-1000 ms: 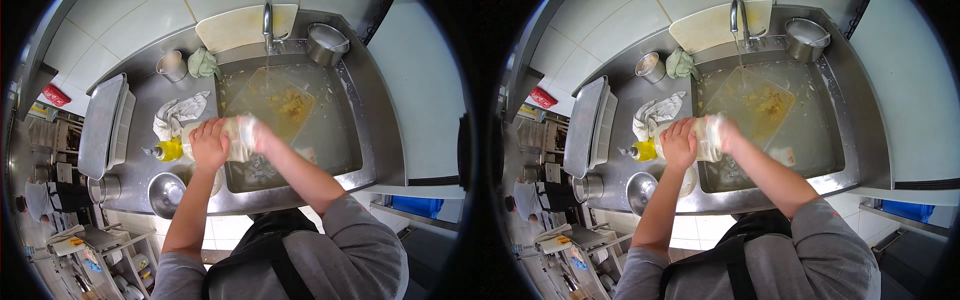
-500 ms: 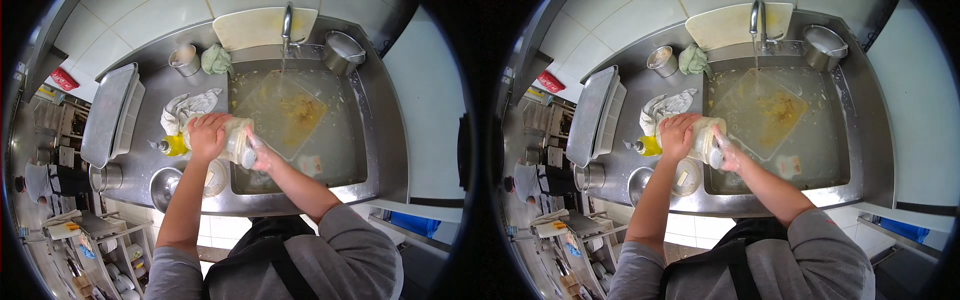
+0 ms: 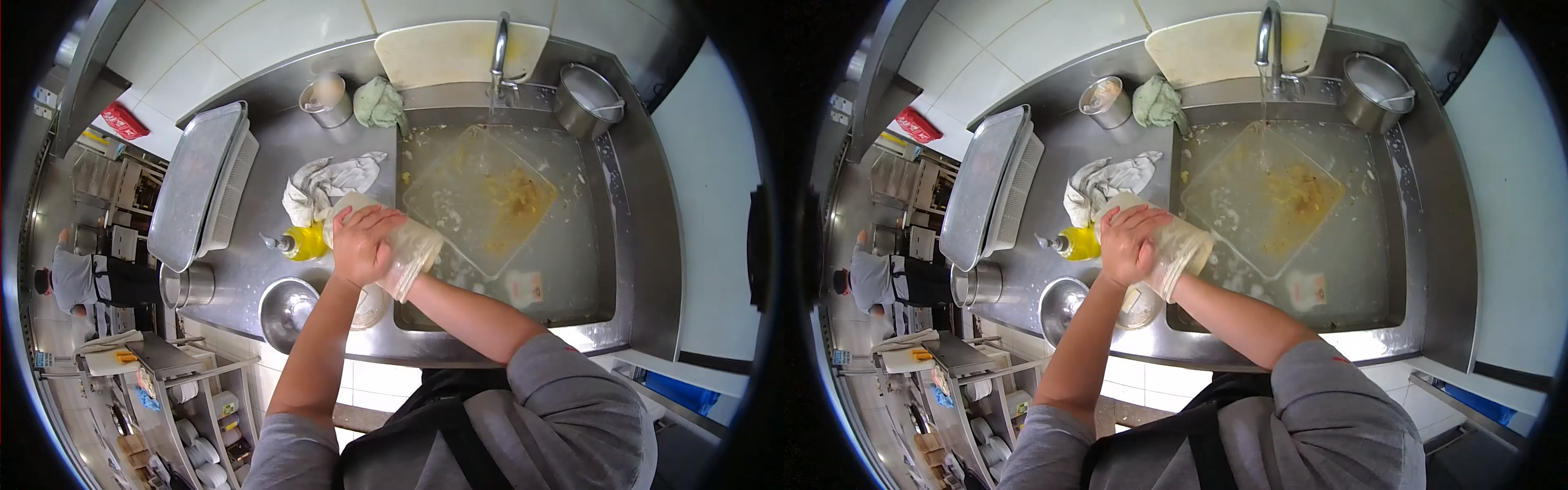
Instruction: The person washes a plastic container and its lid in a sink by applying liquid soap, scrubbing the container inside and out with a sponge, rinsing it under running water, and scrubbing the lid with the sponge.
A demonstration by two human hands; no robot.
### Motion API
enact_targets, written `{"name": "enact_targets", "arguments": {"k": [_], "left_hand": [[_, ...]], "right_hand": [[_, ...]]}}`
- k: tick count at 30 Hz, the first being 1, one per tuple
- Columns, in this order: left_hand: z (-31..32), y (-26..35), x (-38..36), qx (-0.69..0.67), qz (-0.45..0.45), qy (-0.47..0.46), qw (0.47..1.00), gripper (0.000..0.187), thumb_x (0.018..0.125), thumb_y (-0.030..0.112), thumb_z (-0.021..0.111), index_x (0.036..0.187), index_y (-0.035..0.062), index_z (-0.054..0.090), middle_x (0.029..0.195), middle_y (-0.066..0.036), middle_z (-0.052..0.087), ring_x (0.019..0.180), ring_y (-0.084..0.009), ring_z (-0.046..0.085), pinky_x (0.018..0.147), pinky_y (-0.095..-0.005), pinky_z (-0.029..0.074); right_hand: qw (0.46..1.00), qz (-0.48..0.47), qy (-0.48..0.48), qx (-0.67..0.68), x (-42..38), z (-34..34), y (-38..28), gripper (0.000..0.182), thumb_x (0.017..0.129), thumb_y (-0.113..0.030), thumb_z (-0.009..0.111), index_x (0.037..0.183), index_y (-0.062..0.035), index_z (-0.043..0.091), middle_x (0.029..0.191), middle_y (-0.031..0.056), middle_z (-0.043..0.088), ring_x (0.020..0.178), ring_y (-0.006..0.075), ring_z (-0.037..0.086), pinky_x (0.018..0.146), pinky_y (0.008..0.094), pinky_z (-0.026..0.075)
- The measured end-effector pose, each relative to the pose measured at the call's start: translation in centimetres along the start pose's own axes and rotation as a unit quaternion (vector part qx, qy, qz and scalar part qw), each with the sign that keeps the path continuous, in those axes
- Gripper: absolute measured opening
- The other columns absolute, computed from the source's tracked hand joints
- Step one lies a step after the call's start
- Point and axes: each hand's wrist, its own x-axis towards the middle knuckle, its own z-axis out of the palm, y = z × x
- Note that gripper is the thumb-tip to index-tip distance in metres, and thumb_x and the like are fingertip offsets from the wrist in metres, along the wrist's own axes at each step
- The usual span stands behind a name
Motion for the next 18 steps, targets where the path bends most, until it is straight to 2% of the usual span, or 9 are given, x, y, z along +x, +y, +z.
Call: {"name": "enact_targets", "arguments": {"k": [3, 5, 6, 7, 9, 12, 14, 16, 18], "left_hand": [[-0.3, 0.1, -0.5, -0.013, -0.013, 0.015, 1.000, 0.041, 0.064, 0.018, 0.052, 0.101, 0.0195, 0.070, 0.109, 0.002, 0.068, 0.108, -0.0223, 0.060, 0.100, -0.0496, 0.030], [-0.2, 0.0, -0.8, -0.025, -0.007, 0.014, 1.000, 0.042, 0.063, 0.018, 0.052, 0.102, 0.0197, 0.070, 0.108, 0.002, 0.068, 0.108, -0.0225, 0.059, 0.101, -0.0495, 0.027], [-0.2, 0.0, -0.9, -0.026, -0.008, 0.015, 1.000, 0.042, 0.063, 0.018, 0.052, 0.102, 0.0197, 0.070, 0.108, 0.002, 0.068, 0.108, -0.0225, 0.059, 0.101, -0.0495, 0.027], [-0.3, 0.1, -1.0, -0.030, -0.010, 0.016, 0.999, 0.042, 0.063, 0.018, 0.052, 0.102, 0.0196, 0.069, 0.109, 0.002, 0.068, 0.108, -0.0226, 0.059, 0.102, -0.0493, 0.026], [-0.4, 0.0, -1.4, -0.034, -0.010, 0.015, 0.999, 0.043, 0.063, 0.019, 0.053, 0.103, 0.0195, 0.069, 0.109, 0.003, 0.068, 0.109, -0.0226, 0.059, 0.103, -0.0491, 0.024], [0.0, 0.0, -2.2, -0.041, 0.002, 0.022, 0.999, 0.044, 0.068, 0.021, 0.053, 0.109, 0.0195, 0.068, 0.113, 0.001, 0.065, 0.112, -0.0237, 0.055, 0.104, -0.0486, 0.021], [-0.2, 0.4, -4.3, -0.001, -0.021, 0.066, 0.998, 0.044, 0.074, 0.025, 0.054, 0.116, 0.0196, 0.065, 0.119, -0.003, 0.060, 0.119, -0.0255, 0.050, 0.105, -0.0475, 0.021], [-0.7, 0.8, -5.1, 0.005, -0.029, 0.061, 0.998, 0.044, 0.079, 0.029, 0.054, 0.121, 0.0190, 0.063, 0.122, -0.007, 0.054, 0.119, -0.0275, 0.047, 0.102, -0.0465, 0.024], [-1.5, 1.1, -5.2, -0.013, -0.120, -0.045, 0.992, 0.042, 0.079, 0.029, 0.056, 0.119, 0.0209, 0.064, 0.122, -0.007, 0.053, 0.115, -0.0277, 0.048, 0.096, -0.0455, 0.029]], "right_hand": [[0.999, 0.018, -0.018, 0.028, -0.1, 0.1, 0.4, 0.049, 0.097, -0.038, 0.045, 0.137, -0.0103, 0.039, 0.135, 0.0097, 0.047, 0.124, 0.0217, 0.047, 0.103, 0.0334, 0.039], [0.983, -0.030, -0.074, -0.165, 0.0, -1.3, 0.4, 0.049, 0.096, -0.038, 0.045, 0.137, -0.0105, 0.039, 0.135, 0.0099, 0.046, 0.124, 0.0214, 0.046, 0.103, 0.0329, 0.039], [0.904, -0.088, -0.146, -0.392, 1.2, -4.0, 0.0, 0.049, 0.096, -0.038, 0.045, 0.137, -0.0106, 0.038, 0.136, 0.0099, 0.046, 0.125, 0.0212, 0.046, 0.104, 0.0327, 0.038], [0.827, -0.129, -0.197, -0.510, 1.9, -4.9, -0.7, 0.049, 0.096, -0.039, 0.045, 0.136, -0.0106, 0.038, 0.136, 0.0100, 0.045, 0.125, 0.0210, 0.046, 0.104, 0.0324, 0.038], [0.876, -0.090, -0.171, -0.443, 2.1, -4.3, -0.6, 0.049, 0.096, -0.039, 0.045, 0.136, -0.0107, 0.038, 0.136, 0.0100, 0.045, 0.125, 0.0211, 0.045, 0.104, 0.0324, 0.038], [0.989, -0.028, -0.066, -0.126, 0.8, -0.4, 1.3, 0.049, 0.096, -0.039, 0.045, 0.136, -0.0108, 0.038, 0.136, 0.0100, 0.045, 0.125, 0.0212, 0.045, 0.104, 0.0324, 0.038], [0.998, 0.006, -0.054, -0.031, 0.4, -0.1, 1.1, 0.050, 0.096, -0.039, 0.045, 0.136, -0.0108, 0.038, 0.137, 0.0100, 0.045, 0.125, 0.0212, 0.045, 0.104, 0.0324, 0.038], [0.996, 0.016, -0.079, -0.036, 0.0, -1.0, 0.3, 0.050, 0.096, -0.039, 0.045, 0.136, -0.0109, 0.038, 0.137, 0.0100, 0.044, 0.126, 0.0213, 0.045, 0.103, 0.0324, 0.039], [0.993, 0.004, -0.089, -0.072, -0.5, -0.9, 0.4, 0.050, 0.096, -0.039, 0.045, 0.136, -0.0109, 0.038, 0.137, 0.0100, 0.044, 0.126, 0.0213, 0.045, 0.103, 0.0324, 0.039]]}}
